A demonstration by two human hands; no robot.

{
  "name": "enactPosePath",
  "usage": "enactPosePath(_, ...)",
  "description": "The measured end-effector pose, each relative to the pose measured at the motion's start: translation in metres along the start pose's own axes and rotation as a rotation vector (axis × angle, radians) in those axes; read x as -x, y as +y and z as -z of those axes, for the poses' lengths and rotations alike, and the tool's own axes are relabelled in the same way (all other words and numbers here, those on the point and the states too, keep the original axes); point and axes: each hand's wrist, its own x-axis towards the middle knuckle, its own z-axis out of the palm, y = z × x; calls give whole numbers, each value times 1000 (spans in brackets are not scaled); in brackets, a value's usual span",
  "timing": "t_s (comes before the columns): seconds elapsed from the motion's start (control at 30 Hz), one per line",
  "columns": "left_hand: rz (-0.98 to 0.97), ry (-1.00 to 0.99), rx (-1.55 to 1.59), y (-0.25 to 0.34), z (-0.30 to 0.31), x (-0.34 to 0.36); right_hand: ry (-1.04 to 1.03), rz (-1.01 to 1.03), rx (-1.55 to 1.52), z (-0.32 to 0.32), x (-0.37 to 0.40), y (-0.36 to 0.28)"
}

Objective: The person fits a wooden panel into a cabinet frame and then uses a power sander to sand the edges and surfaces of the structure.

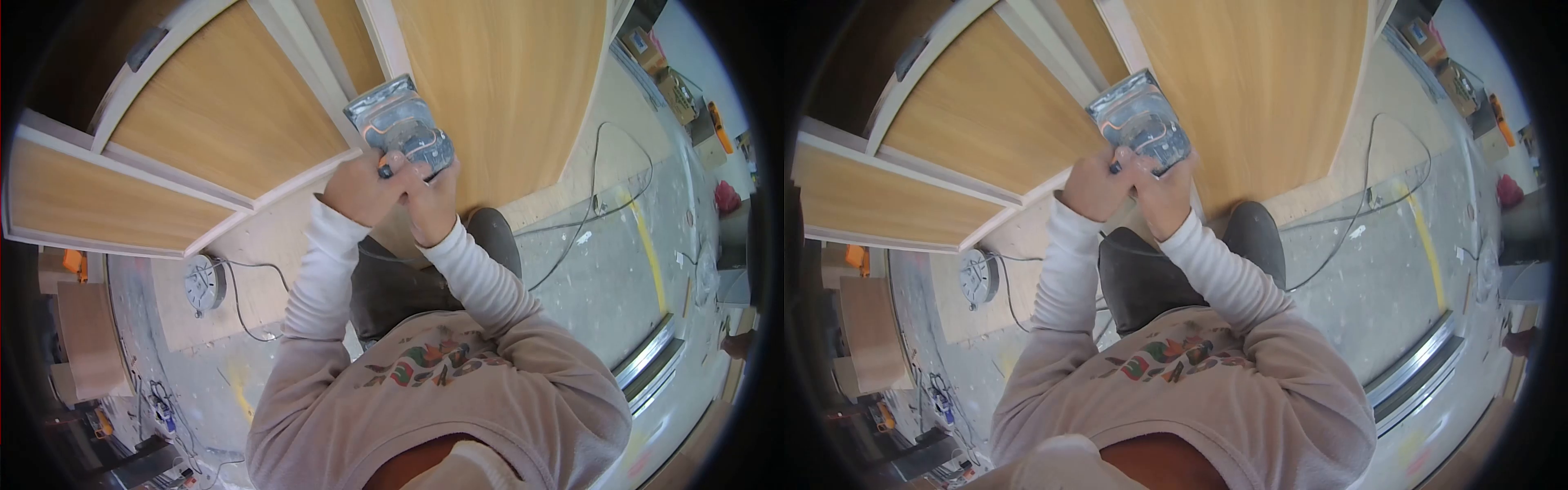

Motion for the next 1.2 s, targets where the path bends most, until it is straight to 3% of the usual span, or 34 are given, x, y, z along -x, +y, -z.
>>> enactPosePath(0.1, -108, 96, -24, 3, 19, -14, -33, -89, -95, -15, -9, -12)
enactPosePath(0.2, -61, 70, -10, 26, 36, -16, -50, -144, -172, -27, -17, -27)
enactPosePath(0.33, -136, 74, -42, 42, 54, -20, -94, -159, -212, -38, -26, -39)
enactPosePath(0.43, -128, 88, -51, 58, 67, -17, -89, -135, -210, -51, -28, -50)
enactPosePath(0.5, -38, 25, 277, 66, 70, -12, -114, -120, -179, -54, -31, -48)
enactPosePath(0.57, -84, 82, 229, 57, 68, -11, -120, -109, -151, -52, -34, -41)
enactPosePath(0.63, -133, 102, 181, 39, 58, -7, -217, 73, -26, -45, -32, -27)
enactPosePath(0.7, -191, 223, 160, 16, 34, 0, -53, 124, -1, -36, -19, -8)
enactPosePath(0.77, -288, 215, 58, -12, 6, 15, 94, 184, 16, -15, -5, -7)
enactPosePath(0.83, -453, 130, 64, -8, -18, 36, -262, -16, -96, 15, 13, -15)
enactPosePath(0.87, -456, 120, 75, -11, -33, 42, -251, -15, -87, 31, 17, -7)
enactPosePath(0.93, -420, -52, -10, -22, -61, 66, -22, -301, -154, 67, 39, 26)
enactPosePath(1.0, -325, -111, -8, -18, -86, 86, 2, -428, -136, 115, 52, 48)
enactPosePath(1.07, -192, -156, 9, -17, -111, 110, 95, -497, -230, 133, 67, 33)
enactPosePath(1.13, -250, -149, 269, -14, -130, 129, 112, -503, -122, 168, 72, 23)
enactPosePath(1.17, -210, -130, 290, -14, -133, 134, 154, -449, -84, 179, 68, 15)
enactPosePath(1.2, -212, -234, 299, -13, -135, 139, 199, -385, -48, 184, 67, 3)
